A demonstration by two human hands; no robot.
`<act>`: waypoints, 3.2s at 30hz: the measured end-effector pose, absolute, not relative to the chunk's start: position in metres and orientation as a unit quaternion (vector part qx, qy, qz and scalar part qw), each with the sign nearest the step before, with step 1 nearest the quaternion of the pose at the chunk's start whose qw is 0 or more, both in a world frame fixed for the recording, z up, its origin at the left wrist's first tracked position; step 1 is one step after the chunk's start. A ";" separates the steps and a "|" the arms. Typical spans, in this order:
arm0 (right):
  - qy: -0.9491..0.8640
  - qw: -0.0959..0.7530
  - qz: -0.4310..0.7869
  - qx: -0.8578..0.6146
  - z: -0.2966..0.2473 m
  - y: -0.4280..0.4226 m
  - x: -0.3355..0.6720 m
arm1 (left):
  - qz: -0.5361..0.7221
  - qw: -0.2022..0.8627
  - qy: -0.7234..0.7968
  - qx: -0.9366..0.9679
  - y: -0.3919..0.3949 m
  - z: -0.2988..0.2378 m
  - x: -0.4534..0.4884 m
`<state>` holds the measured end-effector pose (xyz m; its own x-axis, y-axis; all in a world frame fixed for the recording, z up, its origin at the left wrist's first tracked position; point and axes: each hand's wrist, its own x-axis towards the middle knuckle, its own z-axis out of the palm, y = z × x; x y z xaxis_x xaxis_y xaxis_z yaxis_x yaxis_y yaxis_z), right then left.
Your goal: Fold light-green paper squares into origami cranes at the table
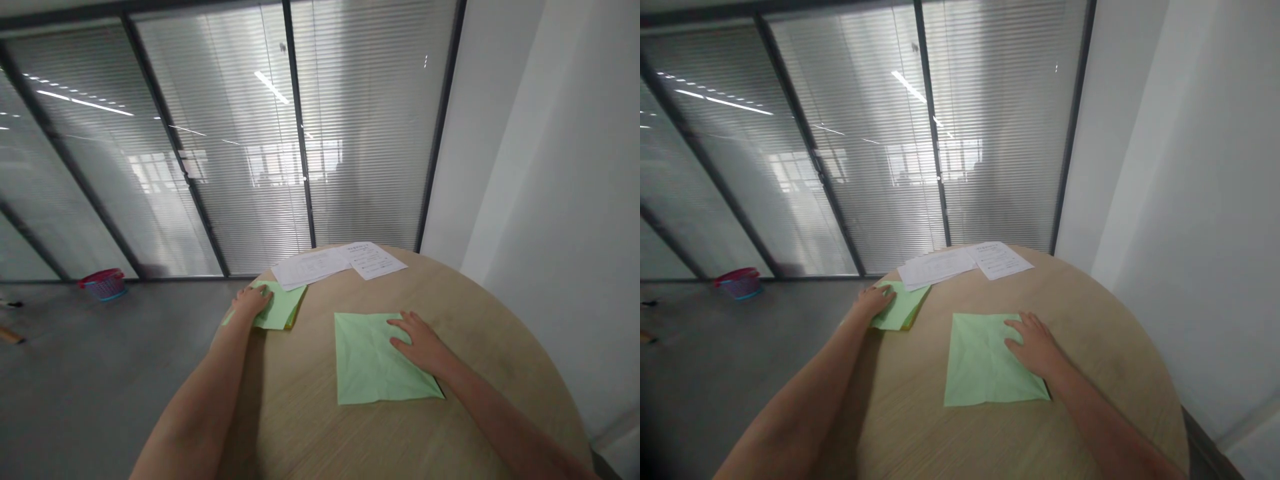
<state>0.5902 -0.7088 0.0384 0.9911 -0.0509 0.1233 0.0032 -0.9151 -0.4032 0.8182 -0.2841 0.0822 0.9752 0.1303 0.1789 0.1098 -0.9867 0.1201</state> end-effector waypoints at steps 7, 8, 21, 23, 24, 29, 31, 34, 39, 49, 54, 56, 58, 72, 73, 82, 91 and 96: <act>0.019 0.191 -0.047 -0.980 0.040 -0.704 0.587 | 0.107 0.044 0.082 0.990 -0.293 0.088 0.806; 0.019 0.192 -0.050 -0.980 0.042 -0.704 0.586 | 0.108 0.048 0.086 0.989 -0.294 0.089 0.805; 0.034 0.183 -0.076 -0.980 0.066 -0.719 0.586 | -0.004 0.014 -0.132 0.991 -0.428 0.148 0.697; 0.037 0.172 -0.061 -0.982 0.065 -0.721 0.585 | -0.032 0.000 -0.154 0.988 -0.443 0.142 0.678; 0.037 0.169 -0.057 -0.983 0.065 -0.721 0.585 | -0.034 0.006 -0.154 0.988 -0.447 0.137 0.672; 0.046 0.167 -0.047 -0.984 0.061 -0.718 0.586 | -0.051 0.064 -0.186 0.979 -0.449 0.111 0.662; 0.044 0.171 -0.028 -0.984 0.060 -0.717 0.587 | -0.037 0.094 -0.196 0.975 -0.446 0.103 0.668; 0.034 0.182 -0.021 -0.982 0.061 -0.714 0.587 | -0.016 0.124 -0.207 0.970 -0.442 0.095 0.678; 0.030 0.193 -0.050 -0.979 0.063 -0.712 0.586 | 0.001 0.156 -0.213 0.964 -0.440 0.090 0.684; 0.028 0.181 -0.062 -0.981 0.051 -0.710 0.591 | 0.008 0.232 -0.188 0.954 -0.438 0.089 0.683; 0.034 0.181 -0.076 -0.980 0.052 -0.714 0.592 | 0.008 0.216 -0.205 0.955 -0.437 0.086 0.686; 0.038 0.183 -0.076 -0.979 0.054 -0.717 0.593 | 0.010 0.206 -0.210 0.956 -0.437 0.086 0.686; 0.040 0.184 -0.073 -0.979 0.056 -0.719 0.594 | 0.003 0.198 -0.216 0.956 -0.437 0.088 0.685; 0.020 0.194 -0.054 -0.979 0.056 -0.724 0.596 | -0.002 0.209 -0.231 0.950 -0.440 0.092 0.682; 0.019 0.195 -0.055 -0.979 0.056 -0.724 0.596 | -0.001 0.222 -0.233 0.947 -0.440 0.092 0.683; 0.017 0.221 -0.055 -0.974 0.054 -0.728 0.597 | -0.206 0.434 -0.167 0.861 -0.446 0.099 0.669; 0.040 0.396 -0.130 -0.908 0.047 -0.730 0.604 | -0.202 0.553 -0.174 0.789 -0.449 0.090 0.673; 0.044 0.612 -0.150 -0.775 0.046 -0.728 0.609 | -0.163 0.623 -0.159 0.748 -0.447 0.101 0.670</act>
<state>0.6090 -0.7279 0.0461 0.9509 -0.2518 0.1798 0.1163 -0.2476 -0.9618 0.6698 -0.4467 0.1013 0.8968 -0.4401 -0.0460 -0.0343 -0.1728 0.9844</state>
